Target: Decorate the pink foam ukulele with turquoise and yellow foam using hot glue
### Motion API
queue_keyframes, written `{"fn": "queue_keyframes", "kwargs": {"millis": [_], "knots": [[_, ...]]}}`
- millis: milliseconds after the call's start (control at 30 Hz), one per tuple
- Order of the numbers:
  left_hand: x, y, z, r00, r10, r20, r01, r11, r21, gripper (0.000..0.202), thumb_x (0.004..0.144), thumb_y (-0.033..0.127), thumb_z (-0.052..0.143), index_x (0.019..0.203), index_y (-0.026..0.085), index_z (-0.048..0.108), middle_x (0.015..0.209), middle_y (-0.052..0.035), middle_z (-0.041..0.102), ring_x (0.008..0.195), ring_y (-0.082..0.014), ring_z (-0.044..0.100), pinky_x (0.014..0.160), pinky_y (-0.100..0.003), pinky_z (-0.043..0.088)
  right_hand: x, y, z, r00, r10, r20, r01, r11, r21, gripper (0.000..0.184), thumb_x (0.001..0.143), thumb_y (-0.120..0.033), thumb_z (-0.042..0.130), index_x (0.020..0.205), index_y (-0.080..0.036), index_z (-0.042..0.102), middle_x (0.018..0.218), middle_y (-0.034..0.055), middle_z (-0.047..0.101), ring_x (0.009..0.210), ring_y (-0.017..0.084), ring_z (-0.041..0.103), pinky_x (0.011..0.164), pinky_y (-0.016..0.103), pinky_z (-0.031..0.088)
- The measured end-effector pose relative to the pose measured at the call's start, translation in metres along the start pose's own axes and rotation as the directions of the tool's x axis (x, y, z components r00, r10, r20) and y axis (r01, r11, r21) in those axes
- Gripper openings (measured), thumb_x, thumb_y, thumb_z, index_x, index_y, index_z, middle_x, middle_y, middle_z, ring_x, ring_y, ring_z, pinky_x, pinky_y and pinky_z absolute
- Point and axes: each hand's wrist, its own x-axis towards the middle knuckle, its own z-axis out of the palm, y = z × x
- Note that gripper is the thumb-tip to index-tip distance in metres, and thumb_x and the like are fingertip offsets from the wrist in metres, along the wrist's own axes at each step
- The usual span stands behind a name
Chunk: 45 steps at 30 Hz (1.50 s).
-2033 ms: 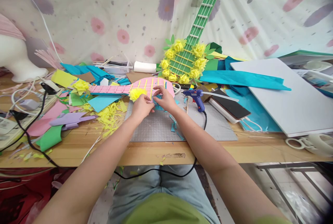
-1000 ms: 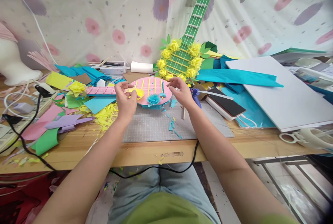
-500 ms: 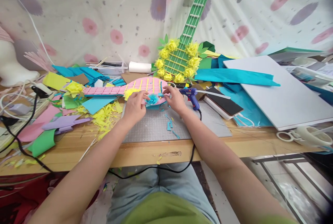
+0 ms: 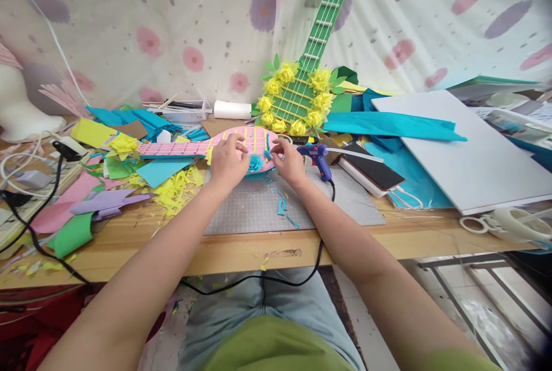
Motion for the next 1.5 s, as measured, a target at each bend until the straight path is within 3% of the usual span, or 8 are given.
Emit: {"fn": "queue_keyframes", "kwargs": {"millis": [167,333,600,800,933,1067,1233,1500], "knots": [[0.024,0.021,0.025,0.979,-0.106,0.174,0.095,0.993,0.067,0.048,0.063,0.018,0.067,0.105,0.020,0.044,0.090,-0.0074,0.068,0.106,-0.0304,0.055,0.093,-0.045,0.037,-0.003,-0.002,0.000,0.998,-0.033,-0.060,0.035,0.999,0.020,0.030,0.078,-0.015,0.048,0.106,-0.023,0.051,0.089,0.0039,0.067,0.086,0.020,0.062,0.084,0.037,0.045],[0.039,0.029,0.042,0.958,-0.198,0.209,0.171,0.975,0.141,0.048,0.065,0.020,0.065,0.108,0.017,0.043,0.092,-0.0115,0.069,0.104,-0.0302,0.059,0.091,-0.043,0.038,-0.005,-0.005,-0.001,0.990,-0.058,-0.128,0.067,0.995,0.070,0.029,0.078,-0.017,0.047,0.106,-0.023,0.051,0.091,0.0046,0.067,0.084,0.018,0.062,0.083,0.035,0.046],[0.044,0.028,0.044,0.924,-0.291,0.249,0.265,0.955,0.133,0.046,0.065,0.015,0.061,0.109,0.019,0.044,0.101,-0.0129,0.068,0.108,-0.0279,0.060,0.091,-0.041,0.040,-0.004,-0.003,-0.005,0.989,-0.007,-0.150,0.017,0.998,0.061,0.029,0.079,-0.017,0.047,0.107,-0.024,0.048,0.091,0.0037,0.067,0.084,0.018,0.062,0.083,0.036,0.047],[0.047,0.028,0.045,0.885,-0.359,0.295,0.312,0.930,0.197,0.053,0.059,0.016,0.068,0.107,0.018,0.045,0.106,-0.0167,0.067,0.110,-0.0325,0.058,0.092,-0.044,0.039,-0.003,-0.001,-0.012,0.958,0.065,-0.279,-0.035,0.993,0.110,0.027,0.079,-0.018,0.046,0.106,-0.024,0.046,0.091,0.0040,0.066,0.083,0.017,0.062,0.081,0.033,0.049],[0.047,0.030,0.045,0.925,-0.291,0.245,0.242,0.947,0.212,0.048,0.062,0.018,0.069,0.105,0.017,0.048,0.105,-0.0164,0.066,0.114,-0.0340,0.054,0.098,-0.048,0.034,-0.005,-0.002,-0.014,0.940,0.140,-0.311,-0.074,0.974,0.214,0.027,0.077,-0.019,0.049,0.104,-0.023,0.043,0.088,0.0036,0.065,0.081,0.016,0.062,0.080,0.033,0.050],[0.037,0.036,0.042,0.988,-0.127,0.084,0.128,0.992,-0.004,0.027,0.072,0.014,0.057,0.099,0.019,0.053,0.103,-0.0096,0.067,0.106,-0.0250,0.059,0.096,-0.042,0.040,-0.005,-0.001,-0.009,0.919,0.242,-0.312,-0.121,0.925,0.360,0.028,0.074,-0.019,0.053,0.100,-0.022,0.041,0.084,0.0031,0.065,0.079,0.015,0.063,0.081,0.031,0.050],[0.019,0.046,0.040,0.977,0.058,0.205,-0.012,0.976,-0.219,0.033,0.073,0.005,0.050,0.102,0.019,0.057,0.109,-0.0065,0.067,0.104,-0.0187,0.062,0.092,-0.033,0.046,-0.001,0.000,-0.001,0.892,0.413,-0.186,-0.259,0.801,0.540,0.033,0.072,-0.021,0.056,0.099,-0.022,0.037,0.086,0.0032,0.066,0.080,0.015,0.065,0.080,0.033,0.051],[0.017,0.042,0.044,0.975,-0.047,0.217,0.102,0.963,-0.250,0.041,0.073,0.008,0.055,0.111,0.021,0.057,0.108,-0.0054,0.069,0.100,-0.0188,0.064,0.089,-0.033,0.049,-0.004,-0.015,-0.006,0.924,0.379,-0.046,-0.268,0.730,0.628,0.025,0.080,-0.027,0.045,0.102,-0.023,0.037,0.095,0.0056,0.068,0.088,0.015,0.066,0.076,0.032,0.053]]}}
